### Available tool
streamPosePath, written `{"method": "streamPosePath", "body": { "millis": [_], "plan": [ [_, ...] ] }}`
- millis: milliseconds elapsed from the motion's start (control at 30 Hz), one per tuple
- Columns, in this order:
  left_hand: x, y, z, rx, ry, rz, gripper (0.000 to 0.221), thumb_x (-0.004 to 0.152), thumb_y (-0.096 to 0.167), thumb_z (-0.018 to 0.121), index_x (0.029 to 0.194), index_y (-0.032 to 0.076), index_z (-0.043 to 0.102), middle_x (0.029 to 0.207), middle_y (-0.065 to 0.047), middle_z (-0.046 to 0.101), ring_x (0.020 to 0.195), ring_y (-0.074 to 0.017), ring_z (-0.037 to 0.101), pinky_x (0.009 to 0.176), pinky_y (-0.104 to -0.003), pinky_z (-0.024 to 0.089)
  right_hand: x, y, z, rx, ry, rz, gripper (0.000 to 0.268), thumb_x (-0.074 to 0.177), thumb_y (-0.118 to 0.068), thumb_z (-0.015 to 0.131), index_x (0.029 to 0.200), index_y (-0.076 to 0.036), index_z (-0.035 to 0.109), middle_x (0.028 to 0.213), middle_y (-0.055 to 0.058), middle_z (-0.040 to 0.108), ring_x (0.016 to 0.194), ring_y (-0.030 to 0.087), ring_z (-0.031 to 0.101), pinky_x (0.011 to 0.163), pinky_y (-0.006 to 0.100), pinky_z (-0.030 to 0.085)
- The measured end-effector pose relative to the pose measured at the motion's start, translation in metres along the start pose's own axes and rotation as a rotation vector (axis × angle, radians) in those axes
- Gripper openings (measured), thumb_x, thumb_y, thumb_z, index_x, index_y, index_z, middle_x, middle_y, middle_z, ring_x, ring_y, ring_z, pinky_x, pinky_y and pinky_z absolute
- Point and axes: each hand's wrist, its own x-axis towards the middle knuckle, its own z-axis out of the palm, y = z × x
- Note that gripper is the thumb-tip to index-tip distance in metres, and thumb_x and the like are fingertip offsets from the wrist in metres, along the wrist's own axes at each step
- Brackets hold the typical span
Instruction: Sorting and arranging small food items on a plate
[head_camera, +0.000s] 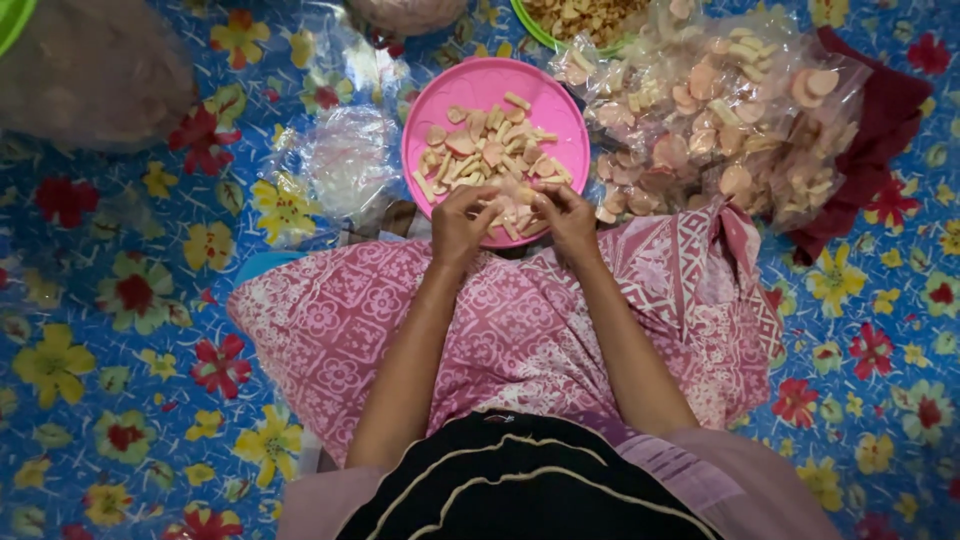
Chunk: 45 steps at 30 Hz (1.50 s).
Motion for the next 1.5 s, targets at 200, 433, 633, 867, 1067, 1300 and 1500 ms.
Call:
{"method": "streamPosePath", "body": {
  "millis": [200, 433, 633, 867, 1067, 1300, 1500],
  "plan": [
    [-0.004, 0.022, 0.0, -0.004, 0.001, 0.015, 0.03, 0.07, 0.006, 0.077, 0.096, 0.019, 0.071, 0.087, -0.001, 0.065, 0.065, -0.0174, 0.067, 0.055, -0.02, 0.052, -0.022, -0.042, 0.008, -0.055, -0.044, 0.03, 0.019, 0.085, -0.011, 0.067, 0.104, -0.005, 0.067, 0.086, 0.01, 0.066, 0.072, 0.012, 0.059, 0.065, 0.027, 0.053],
    [-0.001, 0.014, -0.005, 0.018, 0.088, 0.052, 0.029, 0.072, 0.002, 0.073, 0.097, 0.018, 0.071, 0.087, -0.002, 0.066, 0.062, -0.0146, 0.066, 0.054, -0.019, 0.051, -0.012, -0.026, 0.004, 0.018, 0.006, 0.013, 0.02, 0.087, -0.015, 0.065, 0.105, -0.007, 0.066, 0.084, 0.007, 0.065, 0.072, 0.011, 0.061, 0.066, 0.022, 0.053],
    [-0.001, 0.016, -0.004, 0.059, 0.086, 0.094, 0.031, 0.07, -0.001, 0.072, 0.095, 0.017, 0.072, 0.085, -0.003, 0.065, 0.058, -0.0153, 0.065, 0.048, -0.019, 0.049, -0.01, -0.022, 0.005, 0.033, -0.005, 0.01, 0.02, 0.087, -0.012, 0.065, 0.105, -0.005, 0.066, 0.084, 0.008, 0.064, 0.073, 0.012, 0.062, 0.067, 0.023, 0.054],
    [0.0, 0.015, 0.0, 0.089, 0.083, 0.132, 0.032, 0.067, -0.001, 0.074, 0.093, 0.017, 0.072, 0.083, -0.001, 0.063, 0.054, -0.0138, 0.062, 0.044, -0.018, 0.048, -0.007, -0.019, 0.005, 0.05, -0.037, 0.014, 0.022, 0.086, -0.013, 0.066, 0.106, -0.004, 0.066, 0.085, 0.009, 0.064, 0.072, 0.012, 0.062, 0.065, 0.023, 0.055],
    [0.001, 0.026, 0.002, 0.112, 0.075, 0.201, 0.031, 0.066, 0.001, 0.074, 0.092, 0.017, 0.072, 0.082, -0.002, 0.062, 0.062, -0.0188, 0.062, 0.051, -0.024, 0.05, -0.001, -0.009, 0.004, 0.095, -0.055, 0.05, 0.023, 0.086, -0.013, 0.067, 0.106, -0.004, 0.066, 0.081, 0.011, 0.063, 0.071, 0.015, 0.063, 0.06, 0.025, 0.056],
    [0.003, 0.025, 0.004, 0.055, 0.032, 0.202, 0.034, 0.064, 0.006, 0.08, 0.095, 0.017, 0.072, 0.087, -0.003, 0.063, 0.083, -0.0225, 0.063, 0.073, -0.031, 0.051, 0.002, -0.006, 0.003, 0.021, -0.099, 0.054, 0.023, 0.085, -0.014, 0.068, 0.105, -0.003, 0.065, 0.079, 0.01, 0.064, 0.067, 0.013, 0.063, 0.059, 0.024, 0.054],
    [0.004, 0.014, 0.004, 0.046, -0.008, 0.219, 0.038, 0.064, 0.005, 0.08, 0.1, 0.013, 0.069, 0.092, -0.007, 0.065, 0.093, -0.029, 0.062, 0.084, -0.036, 0.048, 0.004, -0.005, 0.003, 0.067, -0.098, 0.137, 0.025, 0.082, -0.016, 0.073, 0.104, -0.007, 0.065, 0.089, 0.008, 0.066, 0.068, 0.011, 0.065, 0.058, 0.022, 0.056]
  ]
}}
